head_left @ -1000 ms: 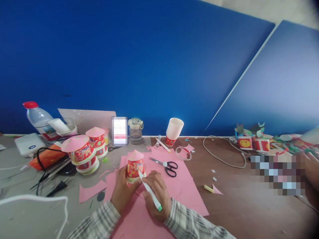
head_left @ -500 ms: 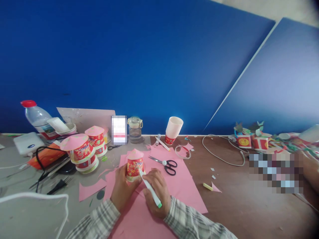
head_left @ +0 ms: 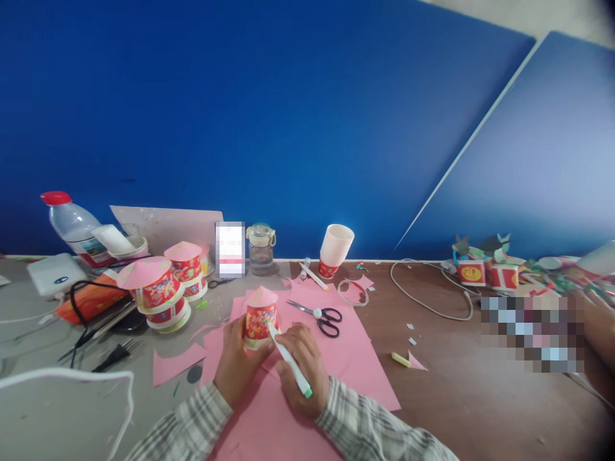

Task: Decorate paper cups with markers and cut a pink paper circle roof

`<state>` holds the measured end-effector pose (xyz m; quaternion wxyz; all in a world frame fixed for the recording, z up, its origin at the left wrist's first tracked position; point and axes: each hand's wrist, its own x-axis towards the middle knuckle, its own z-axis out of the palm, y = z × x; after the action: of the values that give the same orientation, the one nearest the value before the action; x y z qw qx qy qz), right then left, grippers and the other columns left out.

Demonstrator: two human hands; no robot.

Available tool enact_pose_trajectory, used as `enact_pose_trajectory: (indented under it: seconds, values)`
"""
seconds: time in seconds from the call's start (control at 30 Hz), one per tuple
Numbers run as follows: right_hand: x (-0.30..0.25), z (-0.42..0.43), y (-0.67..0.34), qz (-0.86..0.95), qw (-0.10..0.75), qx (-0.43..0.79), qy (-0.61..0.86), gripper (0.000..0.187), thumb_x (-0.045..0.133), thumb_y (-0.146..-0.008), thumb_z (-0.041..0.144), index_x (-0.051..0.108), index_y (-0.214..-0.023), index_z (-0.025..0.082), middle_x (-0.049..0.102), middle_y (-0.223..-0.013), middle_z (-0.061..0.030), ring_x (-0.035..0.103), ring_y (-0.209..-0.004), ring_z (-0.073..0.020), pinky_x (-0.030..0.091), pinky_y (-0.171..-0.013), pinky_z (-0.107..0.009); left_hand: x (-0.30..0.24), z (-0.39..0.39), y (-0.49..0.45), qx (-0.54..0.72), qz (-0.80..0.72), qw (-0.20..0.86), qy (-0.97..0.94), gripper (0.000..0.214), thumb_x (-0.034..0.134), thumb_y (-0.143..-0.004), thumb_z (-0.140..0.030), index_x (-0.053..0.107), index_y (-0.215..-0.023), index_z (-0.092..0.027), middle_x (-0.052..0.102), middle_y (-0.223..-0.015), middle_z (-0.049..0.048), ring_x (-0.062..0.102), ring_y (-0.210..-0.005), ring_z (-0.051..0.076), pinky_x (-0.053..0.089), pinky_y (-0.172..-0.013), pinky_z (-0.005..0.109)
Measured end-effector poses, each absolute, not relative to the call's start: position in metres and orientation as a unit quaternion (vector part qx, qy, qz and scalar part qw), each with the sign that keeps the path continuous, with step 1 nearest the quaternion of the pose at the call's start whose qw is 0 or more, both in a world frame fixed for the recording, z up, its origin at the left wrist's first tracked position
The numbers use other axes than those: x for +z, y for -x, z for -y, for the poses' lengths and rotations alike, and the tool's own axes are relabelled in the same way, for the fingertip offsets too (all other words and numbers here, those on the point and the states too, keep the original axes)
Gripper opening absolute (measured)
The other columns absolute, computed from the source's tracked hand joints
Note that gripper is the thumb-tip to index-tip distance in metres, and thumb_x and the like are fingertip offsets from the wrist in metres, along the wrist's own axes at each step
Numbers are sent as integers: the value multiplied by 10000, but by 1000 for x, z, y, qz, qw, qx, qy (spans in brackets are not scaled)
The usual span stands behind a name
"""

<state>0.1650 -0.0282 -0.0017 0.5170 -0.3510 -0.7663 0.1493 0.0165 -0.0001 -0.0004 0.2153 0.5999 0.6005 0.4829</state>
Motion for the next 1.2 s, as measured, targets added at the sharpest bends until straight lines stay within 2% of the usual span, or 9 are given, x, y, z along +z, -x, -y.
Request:
enact_pose_trajectory:
  seconds: [0.63, 1.2]
  values:
    - [0, 28, -166, 762, 527, 145, 347, 318, 523, -774, 195, 544, -1090, 224, 635, -883, -41, 594, -807, -236, 435, -896, -461, 1, 1, -17, 484, -597, 214, -603, 516, 668, -417, -385, 533, -884, -212, 547, -771, 27, 494, -788, 306, 428, -683, 477]
    - [2, 30, -165, 792, 489, 142, 338, 328, 542, -764, 196, 540, -1091, 222, 635, -914, -51, 594, -833, -238, 416, -932, -471, 0, 1, -18, 490, -597, 214, -598, 534, 681, -419, -383, 523, -907, -234, 529, -779, 15, 498, -793, 304, 435, -679, 476]
